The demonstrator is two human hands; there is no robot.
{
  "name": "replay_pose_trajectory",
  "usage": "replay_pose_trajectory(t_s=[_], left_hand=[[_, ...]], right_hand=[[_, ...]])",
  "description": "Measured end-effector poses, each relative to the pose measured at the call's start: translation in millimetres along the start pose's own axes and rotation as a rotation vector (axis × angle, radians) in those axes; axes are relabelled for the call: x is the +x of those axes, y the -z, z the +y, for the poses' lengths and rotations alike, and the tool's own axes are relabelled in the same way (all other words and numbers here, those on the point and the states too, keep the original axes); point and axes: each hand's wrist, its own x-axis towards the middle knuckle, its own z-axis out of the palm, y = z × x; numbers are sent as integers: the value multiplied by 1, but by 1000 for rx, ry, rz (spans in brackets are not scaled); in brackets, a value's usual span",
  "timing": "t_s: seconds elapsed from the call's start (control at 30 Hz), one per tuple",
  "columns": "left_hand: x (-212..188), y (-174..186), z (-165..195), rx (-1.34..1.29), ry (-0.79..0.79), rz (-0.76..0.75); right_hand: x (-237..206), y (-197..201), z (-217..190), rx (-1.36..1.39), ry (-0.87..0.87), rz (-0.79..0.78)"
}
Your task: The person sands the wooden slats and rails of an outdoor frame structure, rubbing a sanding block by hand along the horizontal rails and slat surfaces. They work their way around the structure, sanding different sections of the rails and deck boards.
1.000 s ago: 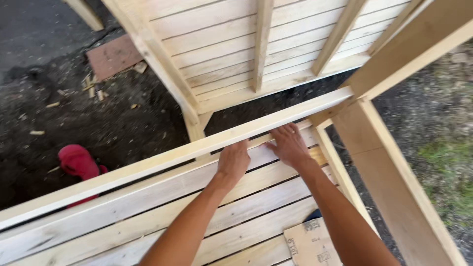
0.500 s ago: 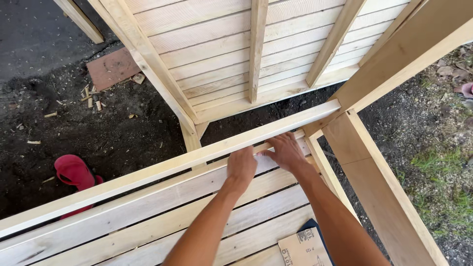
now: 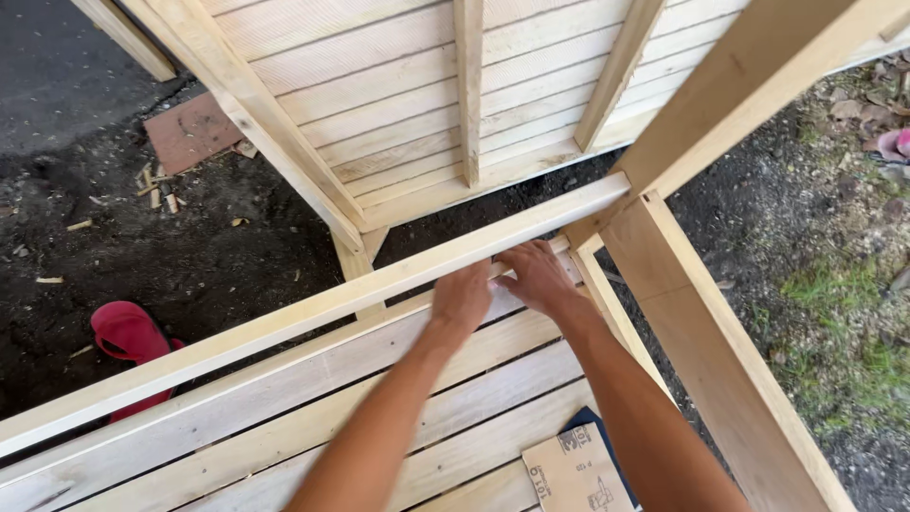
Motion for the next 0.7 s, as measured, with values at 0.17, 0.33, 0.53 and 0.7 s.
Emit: replay_pose_trajectory(t_s=[0.17, 0.33, 0.53, 0.7], left_hand=[[6, -4, 1, -24, -16, 166], [9, -10, 2, -3, -141, 276], [13, -14, -4, -133, 22, 57], [15, -17, -4, -98, -70, 80]], right_hand=[[1, -2, 1, 19, -116, -48], [3, -2, 3, -4, -73, -40], [3, -1, 6, 34, -162, -77], [3, -4, 0, 17, -177, -61]])
